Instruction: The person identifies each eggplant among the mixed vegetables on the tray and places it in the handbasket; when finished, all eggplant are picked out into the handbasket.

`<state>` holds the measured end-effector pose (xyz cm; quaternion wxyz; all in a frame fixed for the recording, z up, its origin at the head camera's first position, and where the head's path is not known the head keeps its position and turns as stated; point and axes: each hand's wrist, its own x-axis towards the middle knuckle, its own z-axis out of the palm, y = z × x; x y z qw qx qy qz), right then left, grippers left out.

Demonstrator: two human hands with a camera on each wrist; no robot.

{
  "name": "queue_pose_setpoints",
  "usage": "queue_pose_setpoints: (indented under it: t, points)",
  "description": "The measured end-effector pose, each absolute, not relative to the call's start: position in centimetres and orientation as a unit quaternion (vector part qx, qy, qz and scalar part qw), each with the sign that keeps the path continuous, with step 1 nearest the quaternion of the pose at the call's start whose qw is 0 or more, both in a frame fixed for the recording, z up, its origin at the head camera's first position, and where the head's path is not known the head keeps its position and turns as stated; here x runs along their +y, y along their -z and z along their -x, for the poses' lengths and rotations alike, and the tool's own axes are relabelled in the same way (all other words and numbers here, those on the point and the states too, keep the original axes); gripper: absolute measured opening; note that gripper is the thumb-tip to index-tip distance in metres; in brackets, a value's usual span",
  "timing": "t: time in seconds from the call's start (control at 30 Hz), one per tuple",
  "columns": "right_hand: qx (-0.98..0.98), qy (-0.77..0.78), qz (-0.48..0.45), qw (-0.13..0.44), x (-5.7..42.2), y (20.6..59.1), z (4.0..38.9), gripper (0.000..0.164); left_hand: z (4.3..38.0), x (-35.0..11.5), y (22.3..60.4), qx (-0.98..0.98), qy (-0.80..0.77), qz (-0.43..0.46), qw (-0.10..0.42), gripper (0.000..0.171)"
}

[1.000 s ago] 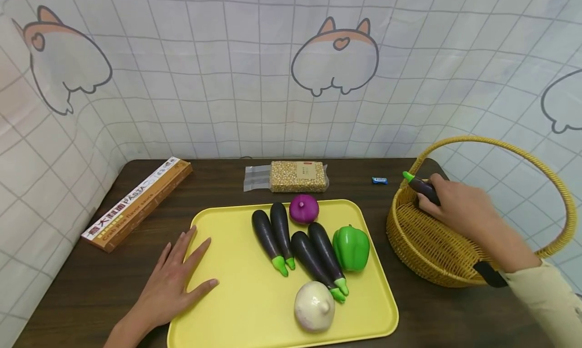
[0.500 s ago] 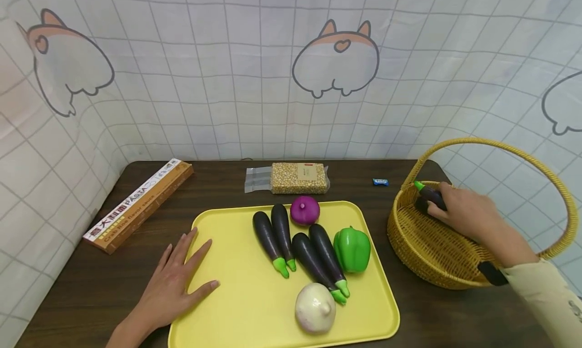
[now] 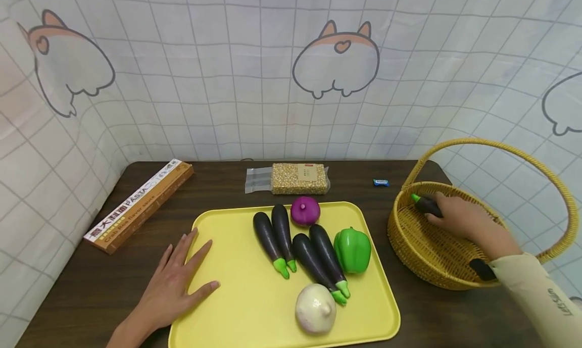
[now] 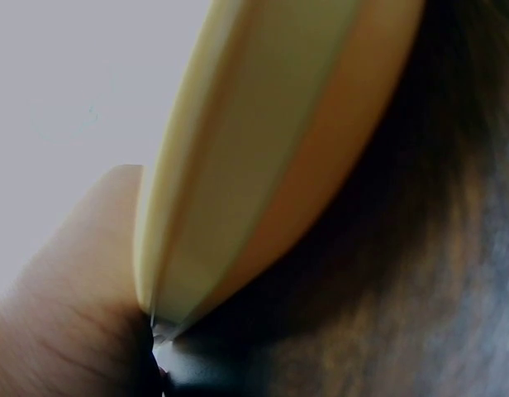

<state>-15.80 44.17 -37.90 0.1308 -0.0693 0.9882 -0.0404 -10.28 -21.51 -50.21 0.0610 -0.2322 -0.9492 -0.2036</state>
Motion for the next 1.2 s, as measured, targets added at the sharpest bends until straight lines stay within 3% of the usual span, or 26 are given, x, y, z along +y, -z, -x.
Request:
queue_pose_setpoints:
  t: [0.27,0.53,0.97,1.2]
  points:
    - [0.992,0.017,0.078,0.094,43.9,38.9,16.2,0.044,10.3,-21.7,50.5,-0.951,0.204,0.228,0.056,0.087]
    - [0.993,-0.015,0.093,0.070,44.4,39.2,16.0,0.076,10.4,-21.7,50.4,-0.945,0.204,0.241,0.083,0.087]
    - [0.992,0.003,0.111,0.055,45.0,38.9,15.7,0.055,10.3,-21.8,50.5,-0.946,0.203,0.241,0.081,0.087]
    - [0.993,0.001,0.101,0.062,45.2,39.0,15.8,0.054,10.3,-21.7,50.4,-0.944,0.206,0.242,0.081,0.087]
